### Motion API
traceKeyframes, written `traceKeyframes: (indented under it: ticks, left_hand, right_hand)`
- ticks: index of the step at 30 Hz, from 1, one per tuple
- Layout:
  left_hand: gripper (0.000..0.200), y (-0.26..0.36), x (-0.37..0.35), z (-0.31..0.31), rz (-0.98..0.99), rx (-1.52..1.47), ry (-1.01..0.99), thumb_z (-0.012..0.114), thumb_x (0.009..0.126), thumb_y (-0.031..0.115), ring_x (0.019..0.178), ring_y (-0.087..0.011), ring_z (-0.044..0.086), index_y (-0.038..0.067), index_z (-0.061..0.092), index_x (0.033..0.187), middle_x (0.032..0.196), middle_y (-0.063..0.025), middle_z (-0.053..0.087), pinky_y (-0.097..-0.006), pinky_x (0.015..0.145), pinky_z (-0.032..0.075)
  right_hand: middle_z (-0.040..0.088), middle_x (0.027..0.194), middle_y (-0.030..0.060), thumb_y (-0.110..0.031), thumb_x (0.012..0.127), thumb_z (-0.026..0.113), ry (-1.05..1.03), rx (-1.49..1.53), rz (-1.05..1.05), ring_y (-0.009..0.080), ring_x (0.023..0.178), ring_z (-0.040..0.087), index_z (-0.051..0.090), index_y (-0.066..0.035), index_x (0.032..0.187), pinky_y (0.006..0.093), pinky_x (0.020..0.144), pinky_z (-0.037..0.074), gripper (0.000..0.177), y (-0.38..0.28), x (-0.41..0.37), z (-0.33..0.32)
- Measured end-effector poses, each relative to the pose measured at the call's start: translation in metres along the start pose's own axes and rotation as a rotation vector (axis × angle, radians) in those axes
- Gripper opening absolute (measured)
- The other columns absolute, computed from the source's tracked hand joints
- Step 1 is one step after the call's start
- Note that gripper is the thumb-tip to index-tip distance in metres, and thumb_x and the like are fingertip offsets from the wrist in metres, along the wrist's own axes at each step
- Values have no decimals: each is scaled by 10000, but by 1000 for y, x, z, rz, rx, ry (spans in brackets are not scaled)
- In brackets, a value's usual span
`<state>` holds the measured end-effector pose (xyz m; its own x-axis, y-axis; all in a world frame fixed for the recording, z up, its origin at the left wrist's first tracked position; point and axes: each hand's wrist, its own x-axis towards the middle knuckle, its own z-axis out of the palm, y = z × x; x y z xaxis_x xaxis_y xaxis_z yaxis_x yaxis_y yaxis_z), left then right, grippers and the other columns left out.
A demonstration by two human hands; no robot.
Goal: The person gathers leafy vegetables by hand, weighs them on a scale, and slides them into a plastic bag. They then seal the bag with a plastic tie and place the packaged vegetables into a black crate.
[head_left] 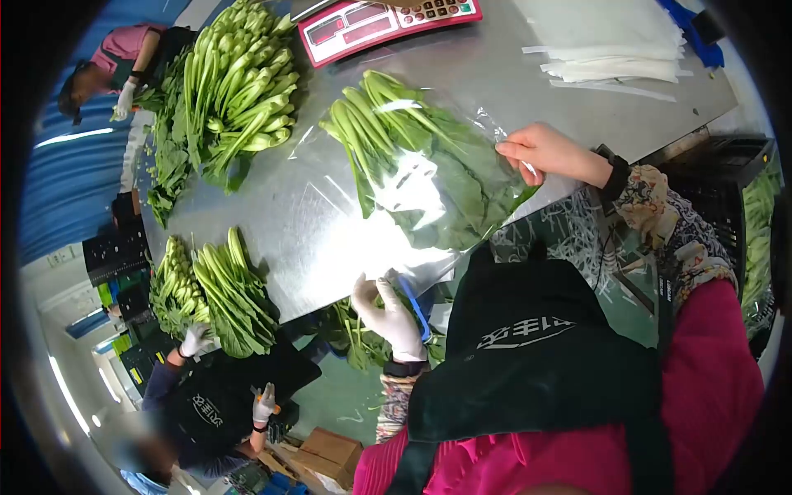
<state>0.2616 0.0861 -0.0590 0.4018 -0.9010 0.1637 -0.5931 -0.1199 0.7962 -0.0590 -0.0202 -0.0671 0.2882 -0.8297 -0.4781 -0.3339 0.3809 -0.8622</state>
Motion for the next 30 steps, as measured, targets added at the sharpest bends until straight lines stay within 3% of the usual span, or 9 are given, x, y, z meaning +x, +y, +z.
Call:
traceKeyframes:
  ticks: [4, 7, 10, 13, 15, 19, 25, 28, 30]
  left_hand:
    - [565, 37, 23, 11, 735, 405, 6, 571, 888, 279, 1199, -358, 412, 1, 377, 1339, 1290, -203, 435, -512, 1033, 284]
    - [744, -17, 41, 48, 496, 786, -491, 422, 891, 481, 1364, -395, 190, 8, 230, 1433, 1471, -248, 216, -537, 1092, 104]
    - [737, -16, 40, 50, 467, 736, -450, 370, 908, 495, 1362, -386, 208, 5, 219, 1438, 1472, -253, 212, -521, 1094, 127]
    - [769, -14, 42, 51, 458, 747, -490, 397, 902, 491, 1373, -410, 158, -20, 186, 1437, 1478, -273, 161, -525, 1091, 115]
    - [772, -13, 42, 51, 463, 766, -497, 385, 905, 497, 1367, -423, 165, -21, 177, 1438, 1475, -281, 160, -534, 1083, 134]
    - [785, -10, 43, 52, 451, 745, -495, 334, 906, 537, 1361, -422, 182, -26, 183, 1432, 1462, -292, 182, -539, 1081, 141]
    - [759, 1, 43, 51, 398, 786, -531, 340, 907, 491, 1378, -396, 159, -38, 182, 1428, 1468, -287, 174, -525, 1095, 128]
    - [647, -38, 48, 54, 986, 752, -315, 480, 907, 322, 1342, -354, 263, -44, 267, 1397, 1436, -253, 277, -474, 1088, 201]
    - [620, -24, 60, 50, 871, 484, -279, 519, 886, 268, 1302, -340, 313, -41, 302, 1378, 1404, -247, 321, -457, 1064, 244]
  right_hand:
    - [585, 551, 59, -311, 941, 489, -31, -37, 21, 115, 457, 571, 556, 13, 717, 241, 432, 460, 399, -5, 0, -1]
    - [554, 515, 50, -290, 928, 520, 3, -86, 40, 106, 436, 549, 552, -6, 773, 238, 416, 443, 326, -12, -1, 2]
    - [627, 689, 89, -237, 917, 543, 133, -444, -55, 137, 597, 626, 560, -22, 989, 266, 541, 506, 227, -29, 1, -3]
    - [639, 1035, 95, -275, 925, 534, 659, -255, -689, 215, 922, 639, 560, -50, 1097, 341, 791, 512, 285, -39, 13, 22]
    - [499, 1301, 106, -224, 932, 507, 448, -981, -831, 252, 1201, 477, 500, -57, 1238, 444, 1046, 311, 349, -22, 39, 40]
    - [405, 1395, 130, -129, 887, 513, 794, -832, -585, 274, 1330, 318, 394, -43, 1344, 475, 1117, 147, 480, 43, 61, -30]
    - [440, 1369, 77, -108, 841, 493, 105, -1040, -752, 244, 1291, 379, 487, -97, 1266, 493, 1102, 203, 426, 21, 1, -12]
    - [471, 1356, 54, -140, 806, 513, 128, -762, -1152, 220, 1346, 330, 547, -64, 1204, 542, 1111, 168, 407, -18, 24, 10]
    - [618, 1053, 70, -55, 755, 580, 477, -574, -1270, 252, 1194, 511, 578, -28, 1005, 576, 1101, 177, 252, -69, 22, 31]
